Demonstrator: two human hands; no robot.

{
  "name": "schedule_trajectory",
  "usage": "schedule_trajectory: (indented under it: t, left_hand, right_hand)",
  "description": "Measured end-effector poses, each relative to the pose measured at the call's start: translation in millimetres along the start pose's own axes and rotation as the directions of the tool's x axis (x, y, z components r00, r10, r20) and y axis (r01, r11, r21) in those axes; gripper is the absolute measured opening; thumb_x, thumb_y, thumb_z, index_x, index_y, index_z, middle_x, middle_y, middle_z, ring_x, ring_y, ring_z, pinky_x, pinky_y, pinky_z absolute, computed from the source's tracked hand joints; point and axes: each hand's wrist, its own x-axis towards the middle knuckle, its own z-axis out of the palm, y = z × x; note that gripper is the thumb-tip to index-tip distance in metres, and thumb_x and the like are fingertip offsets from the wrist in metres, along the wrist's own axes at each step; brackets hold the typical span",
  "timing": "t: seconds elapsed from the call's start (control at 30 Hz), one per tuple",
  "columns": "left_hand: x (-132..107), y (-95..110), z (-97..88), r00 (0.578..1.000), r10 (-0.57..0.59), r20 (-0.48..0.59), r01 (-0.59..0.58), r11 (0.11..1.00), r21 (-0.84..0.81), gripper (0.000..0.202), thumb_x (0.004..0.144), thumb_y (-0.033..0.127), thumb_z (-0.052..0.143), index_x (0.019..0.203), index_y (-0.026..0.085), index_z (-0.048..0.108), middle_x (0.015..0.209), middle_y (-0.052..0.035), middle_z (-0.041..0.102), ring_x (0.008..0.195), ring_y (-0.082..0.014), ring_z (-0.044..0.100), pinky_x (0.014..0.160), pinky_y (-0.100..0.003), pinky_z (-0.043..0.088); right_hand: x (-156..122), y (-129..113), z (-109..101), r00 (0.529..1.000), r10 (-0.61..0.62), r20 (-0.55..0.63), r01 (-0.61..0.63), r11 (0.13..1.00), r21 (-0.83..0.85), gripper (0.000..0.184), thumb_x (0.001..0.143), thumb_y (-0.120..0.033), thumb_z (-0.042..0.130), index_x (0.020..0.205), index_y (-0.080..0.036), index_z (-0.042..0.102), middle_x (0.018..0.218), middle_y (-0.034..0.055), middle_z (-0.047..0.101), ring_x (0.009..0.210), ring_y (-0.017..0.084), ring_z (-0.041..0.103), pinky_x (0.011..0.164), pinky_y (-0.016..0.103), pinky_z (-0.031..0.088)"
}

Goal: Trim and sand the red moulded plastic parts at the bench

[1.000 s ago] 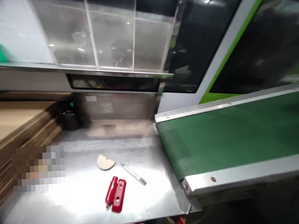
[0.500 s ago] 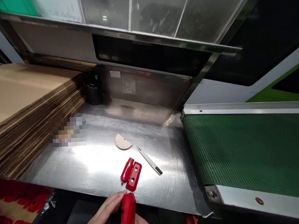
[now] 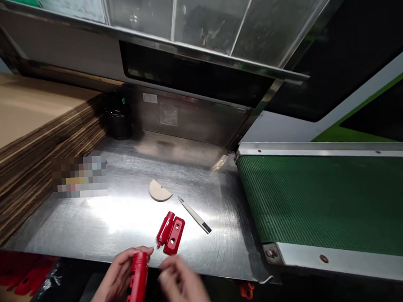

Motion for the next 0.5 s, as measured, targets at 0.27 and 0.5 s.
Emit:
schedule_trajectory:
  t: [0.27, 0.5]
  left_hand:
    - [11, 1, -16.6, 0.992, 0.009, 0.124, -0.034, 0.979, 0.201, 0.05, 0.096, 0.043, 0.076, 0.144, 0.037, 0.067, 0.136, -0.0124, 0.076, 0.129, -0.0409, 0.072, 0.107, -0.059, 0.061]
    - [11, -14, -15.5, 0.989, 0.027, 0.146, -0.064, 0.965, 0.255, 0.043, 0.088, 0.046, 0.084, 0.127, 0.029, 0.077, 0.123, -0.0108, 0.079, 0.125, -0.0425, 0.073, 0.112, -0.062, 0.057]
  right_hand:
    - [93, -58, -85, 0.935, -0.275, -0.222, 0.023, 0.674, -0.738, 0.003, 0.09, -0.023, 0.064, 0.09, -0.024, 0.061, 0.095, 0.006, 0.071, 0.09, 0.026, 0.066, 0.08, 0.037, 0.044]
    - [83, -45, -111, 0.941, -0.26, -0.218, 0.0, 0.641, -0.767, 0.018, 0.094, -0.041, 0.056, 0.091, -0.024, 0.062, 0.101, 0.0104, 0.068, 0.095, 0.03, 0.066, 0.087, 0.043, 0.048]
